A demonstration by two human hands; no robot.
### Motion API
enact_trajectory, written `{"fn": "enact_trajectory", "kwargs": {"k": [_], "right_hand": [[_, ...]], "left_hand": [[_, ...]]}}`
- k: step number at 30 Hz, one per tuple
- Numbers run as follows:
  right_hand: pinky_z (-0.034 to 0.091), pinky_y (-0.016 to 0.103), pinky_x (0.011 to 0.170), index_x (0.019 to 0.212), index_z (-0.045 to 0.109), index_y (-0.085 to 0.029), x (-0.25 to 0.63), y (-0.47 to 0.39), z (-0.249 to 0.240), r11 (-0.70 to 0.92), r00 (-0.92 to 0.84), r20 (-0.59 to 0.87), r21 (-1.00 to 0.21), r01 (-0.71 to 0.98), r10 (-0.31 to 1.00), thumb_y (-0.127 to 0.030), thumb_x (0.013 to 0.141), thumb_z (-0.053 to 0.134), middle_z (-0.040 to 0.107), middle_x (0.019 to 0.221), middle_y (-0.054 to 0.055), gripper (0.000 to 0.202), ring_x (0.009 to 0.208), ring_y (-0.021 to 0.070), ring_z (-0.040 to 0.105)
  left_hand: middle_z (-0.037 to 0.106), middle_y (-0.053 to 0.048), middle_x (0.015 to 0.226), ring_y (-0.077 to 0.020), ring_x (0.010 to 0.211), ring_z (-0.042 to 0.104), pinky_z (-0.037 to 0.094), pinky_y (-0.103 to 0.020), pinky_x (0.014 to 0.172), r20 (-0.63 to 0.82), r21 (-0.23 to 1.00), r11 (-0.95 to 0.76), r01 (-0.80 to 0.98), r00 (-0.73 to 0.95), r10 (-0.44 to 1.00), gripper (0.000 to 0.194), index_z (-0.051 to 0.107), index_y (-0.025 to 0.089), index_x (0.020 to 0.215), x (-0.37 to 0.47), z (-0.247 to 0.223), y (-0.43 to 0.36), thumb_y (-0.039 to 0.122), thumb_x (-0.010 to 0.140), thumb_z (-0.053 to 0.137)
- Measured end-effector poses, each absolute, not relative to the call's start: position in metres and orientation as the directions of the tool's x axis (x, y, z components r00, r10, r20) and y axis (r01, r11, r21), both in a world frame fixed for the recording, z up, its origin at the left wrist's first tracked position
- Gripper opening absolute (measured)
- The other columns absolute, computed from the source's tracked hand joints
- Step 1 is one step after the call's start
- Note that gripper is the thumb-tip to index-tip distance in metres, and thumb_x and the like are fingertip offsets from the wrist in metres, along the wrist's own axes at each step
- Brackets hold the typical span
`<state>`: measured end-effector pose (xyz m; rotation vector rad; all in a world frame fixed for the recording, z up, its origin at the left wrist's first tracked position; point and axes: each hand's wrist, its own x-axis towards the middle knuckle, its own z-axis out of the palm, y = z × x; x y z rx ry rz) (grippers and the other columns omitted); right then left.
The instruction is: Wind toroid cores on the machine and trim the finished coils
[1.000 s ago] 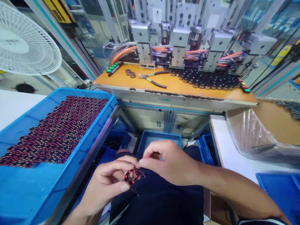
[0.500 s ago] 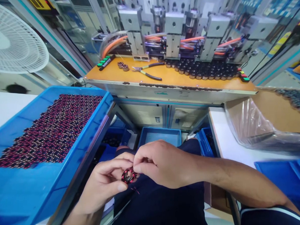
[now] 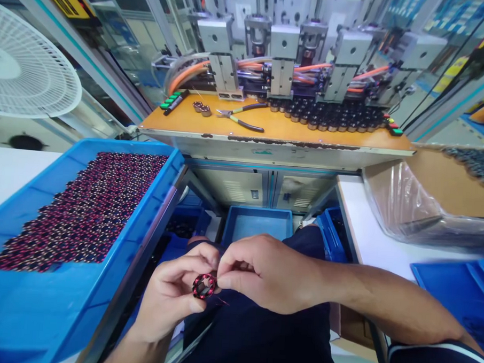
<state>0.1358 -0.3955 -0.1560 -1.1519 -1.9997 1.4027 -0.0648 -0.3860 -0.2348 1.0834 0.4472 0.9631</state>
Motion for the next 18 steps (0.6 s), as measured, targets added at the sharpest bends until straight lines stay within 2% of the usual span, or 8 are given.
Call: {"fn": "enact_trajectory", "kwargs": {"k": [3,5,7,9,12,15,18], "right_hand": [[0.045,0.021,0.066,0.079,0.065,-0.016,0.142,-0.399,-0.153,0.212,-0.638,-0.082,-0.904,0.371,0.765,-0.015,0.093,0.058,0.063,0.074,-0.001,0.016,0.069,0.0104,0.058],[0.045,0.02,0.066,0.08,0.064,-0.016,0.15,-0.4,-0.151,0.335,-0.712,-0.043,-0.861,0.382,0.701,-0.016,0.093,0.062,0.064,0.075,-0.001,0.013,0.069,0.0103,0.06],[0.048,0.023,0.069,0.088,0.066,-0.017,0.156,-0.4,-0.152,0.51,-0.704,0.064,-0.736,0.446,0.707,-0.02,0.094,0.063,0.066,0.081,0.002,0.008,0.075,0.0129,0.062],[0.05,0.027,0.076,0.099,0.065,-0.014,0.159,-0.399,-0.155,0.674,-0.653,0.275,-0.545,0.499,0.706,-0.022,0.096,0.06,0.068,0.091,0.007,0.01,0.084,0.0164,0.062],[0.052,0.031,0.081,0.104,0.064,-0.009,0.154,-0.395,-0.162,0.844,-0.677,0.505,-0.36,0.398,0.535,-0.017,0.097,0.057,0.068,0.095,0.01,0.012,0.089,0.0178,0.061],[0.052,0.03,0.075,0.099,0.064,-0.006,0.147,-0.393,-0.166,0.9,-0.689,0.582,-0.331,0.285,0.432,-0.014,0.096,0.058,0.068,0.09,0.011,0.01,0.084,0.0172,0.06],[0.051,0.029,0.072,0.095,0.064,-0.007,0.145,-0.391,-0.165,0.902,-0.7,0.576,-0.342,0.263,0.422,-0.013,0.096,0.057,0.068,0.086,0.01,0.009,0.081,0.0167,0.06]], "left_hand": [[0.06,-0.003,0.09,-0.0085,0.069,0.059,0.052,-0.019,0.062,0.162,0.879,0.121,-0.462,0.528,0.834,0.031,0.078,0.024,0.094,-0.065,-0.235,-0.385,0.022,0.065,0.088],[0.059,-0.004,0.091,-0.0113,0.071,0.062,0.053,-0.021,0.063,0.161,0.867,0.145,-0.477,0.542,0.825,0.03,0.077,0.023,0.095,-0.066,-0.234,-0.384,0.023,0.066,0.087],[0.058,-0.004,0.091,-0.0126,0.072,0.064,0.053,-0.022,0.062,0.146,0.85,0.195,-0.49,0.574,0.805,0.03,0.077,0.022,0.095,-0.065,-0.233,-0.384,0.024,0.067,0.087],[0.058,-0.003,0.092,-0.0116,0.072,0.064,0.052,-0.02,0.061,0.129,0.823,0.258,-0.505,0.609,0.783,0.031,0.077,0.022,0.095,-0.064,-0.232,-0.385,0.026,0.066,0.088],[0.057,-0.002,0.092,-0.0079,0.069,0.062,0.052,-0.016,0.061,0.097,0.771,0.364,-0.522,0.662,0.743,0.032,0.076,0.021,0.095,-0.062,-0.232,-0.386,0.027,0.065,0.089],[0.057,0.0,0.091,-0.0052,0.067,0.062,0.052,-0.014,0.062,0.065,0.732,0.451,-0.511,0.711,0.701,0.033,0.076,0.021,0.095,-0.061,-0.233,-0.386,0.026,0.065,0.089],[0.057,0.001,0.091,-0.0056,0.067,0.064,0.054,-0.015,0.063,0.048,0.706,0.498,-0.503,0.736,0.675,0.034,0.076,0.021,0.095,-0.061,-0.232,-0.386,0.025,0.064,0.089]]}}
